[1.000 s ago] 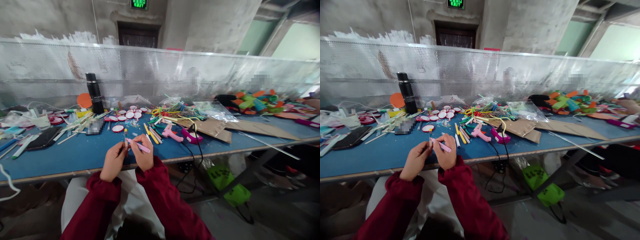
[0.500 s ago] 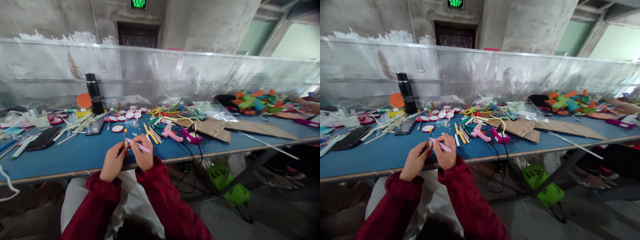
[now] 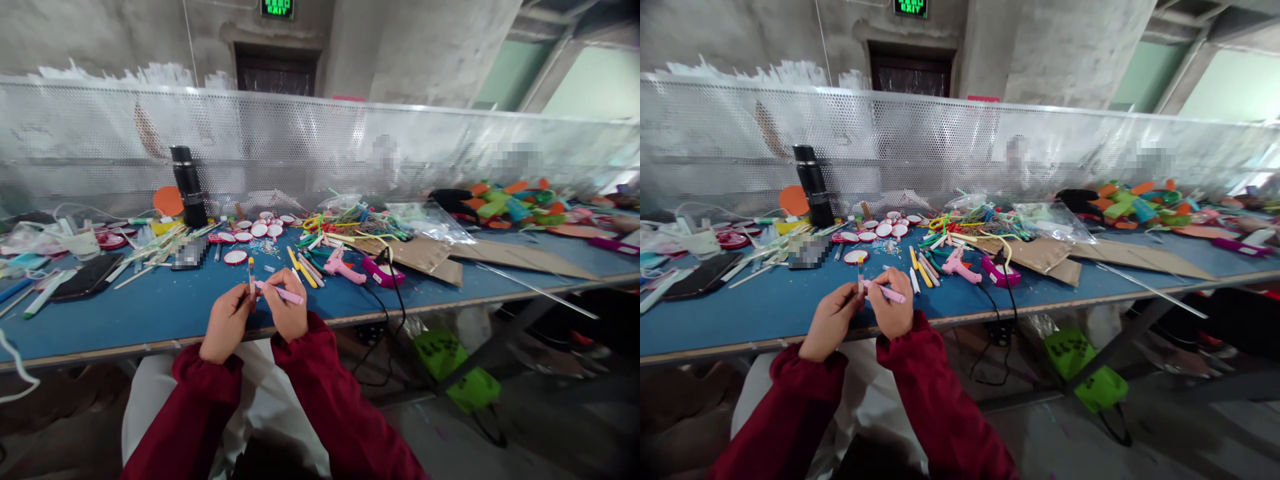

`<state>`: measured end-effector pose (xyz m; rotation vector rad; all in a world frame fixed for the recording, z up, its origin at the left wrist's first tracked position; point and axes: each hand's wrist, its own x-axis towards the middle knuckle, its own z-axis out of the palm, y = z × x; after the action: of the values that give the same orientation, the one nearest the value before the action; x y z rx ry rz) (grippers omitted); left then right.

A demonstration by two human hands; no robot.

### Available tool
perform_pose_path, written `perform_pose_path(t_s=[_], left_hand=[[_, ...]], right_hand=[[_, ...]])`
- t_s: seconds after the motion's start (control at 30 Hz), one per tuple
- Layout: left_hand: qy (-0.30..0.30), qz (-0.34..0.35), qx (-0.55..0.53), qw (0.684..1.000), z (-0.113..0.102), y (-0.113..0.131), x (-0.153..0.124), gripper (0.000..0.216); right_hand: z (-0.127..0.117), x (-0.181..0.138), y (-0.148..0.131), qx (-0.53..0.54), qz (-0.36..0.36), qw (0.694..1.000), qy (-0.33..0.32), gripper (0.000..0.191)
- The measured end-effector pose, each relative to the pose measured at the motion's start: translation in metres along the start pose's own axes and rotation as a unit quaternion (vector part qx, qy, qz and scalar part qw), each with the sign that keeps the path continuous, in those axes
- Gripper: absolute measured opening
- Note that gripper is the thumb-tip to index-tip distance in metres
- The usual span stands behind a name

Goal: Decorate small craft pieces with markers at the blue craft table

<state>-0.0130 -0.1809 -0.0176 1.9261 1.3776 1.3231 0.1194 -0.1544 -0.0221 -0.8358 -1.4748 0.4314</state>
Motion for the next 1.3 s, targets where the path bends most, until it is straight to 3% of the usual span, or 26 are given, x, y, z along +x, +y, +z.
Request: perform_pose_path(t_s=[1.3], left_hand=[[0.002,0.016,0.026,1.000,0.0007,-0.0030,-0.0018,0.027]], right_hand=[[-0.0029,0.0000,-0.0024,0.034,-0.008,0.999,0.002,0.014]])
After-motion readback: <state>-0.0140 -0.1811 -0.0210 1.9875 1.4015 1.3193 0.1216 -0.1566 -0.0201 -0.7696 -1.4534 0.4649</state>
